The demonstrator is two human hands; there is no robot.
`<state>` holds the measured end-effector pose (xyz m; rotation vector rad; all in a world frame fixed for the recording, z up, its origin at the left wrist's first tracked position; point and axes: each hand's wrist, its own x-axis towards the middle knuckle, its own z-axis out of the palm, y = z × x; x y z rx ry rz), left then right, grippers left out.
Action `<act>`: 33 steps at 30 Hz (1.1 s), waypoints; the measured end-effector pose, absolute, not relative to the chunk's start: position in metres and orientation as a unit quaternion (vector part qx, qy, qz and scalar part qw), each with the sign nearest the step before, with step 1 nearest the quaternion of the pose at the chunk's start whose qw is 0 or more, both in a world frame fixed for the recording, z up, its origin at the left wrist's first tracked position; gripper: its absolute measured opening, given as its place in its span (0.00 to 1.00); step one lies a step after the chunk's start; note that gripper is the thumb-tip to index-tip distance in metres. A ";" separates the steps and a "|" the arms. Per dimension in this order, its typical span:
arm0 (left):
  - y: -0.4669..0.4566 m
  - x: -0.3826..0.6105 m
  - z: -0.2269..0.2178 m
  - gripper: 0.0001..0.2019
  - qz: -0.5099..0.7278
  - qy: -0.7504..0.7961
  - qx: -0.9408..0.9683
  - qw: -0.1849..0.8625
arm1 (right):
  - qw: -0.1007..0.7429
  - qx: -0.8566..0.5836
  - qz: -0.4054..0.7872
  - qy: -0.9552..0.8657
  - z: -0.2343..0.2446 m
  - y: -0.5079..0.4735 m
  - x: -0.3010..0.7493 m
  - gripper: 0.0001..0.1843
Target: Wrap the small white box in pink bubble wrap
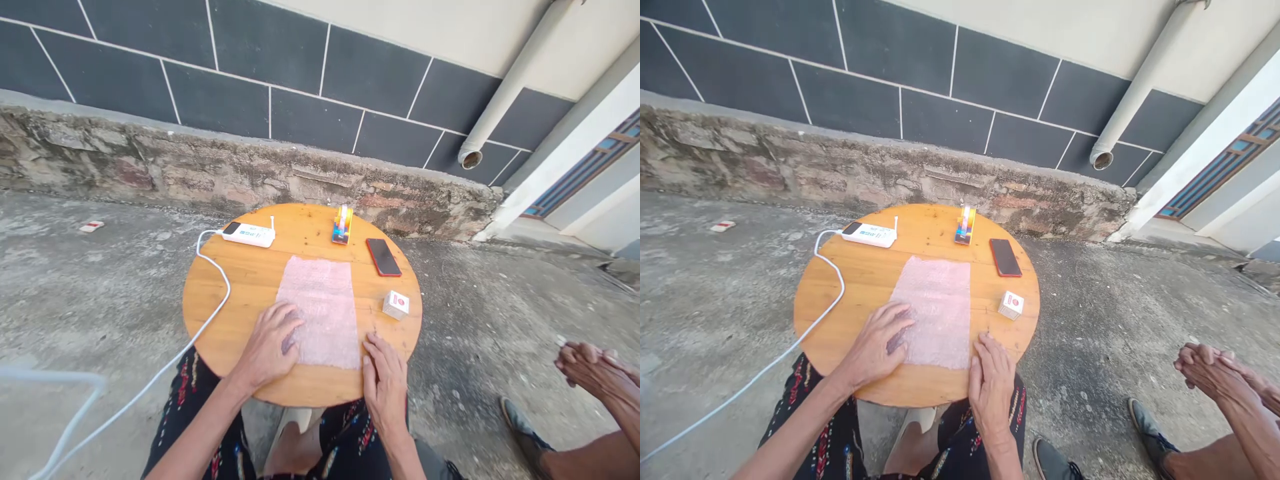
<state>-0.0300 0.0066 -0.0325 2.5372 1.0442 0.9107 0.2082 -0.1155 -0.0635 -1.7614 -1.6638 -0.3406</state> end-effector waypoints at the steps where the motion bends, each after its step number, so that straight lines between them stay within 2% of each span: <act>1: 0.007 -0.030 -0.032 0.22 0.317 0.359 0.868 0.127 | 0.342 -0.676 -0.130 -0.640 -0.064 -0.115 0.208 0.14; 20: 0.012 -0.034 -0.038 0.19 0.408 0.398 0.802 0.179 | 0.346 -0.650 -0.154 -0.659 -0.069 -0.115 0.213 0.15; 33: 0.014 -0.036 -0.044 0.19 0.415 0.414 0.782 0.210 | 0.354 -0.662 -0.127 -0.649 -0.068 -0.113 0.210 0.14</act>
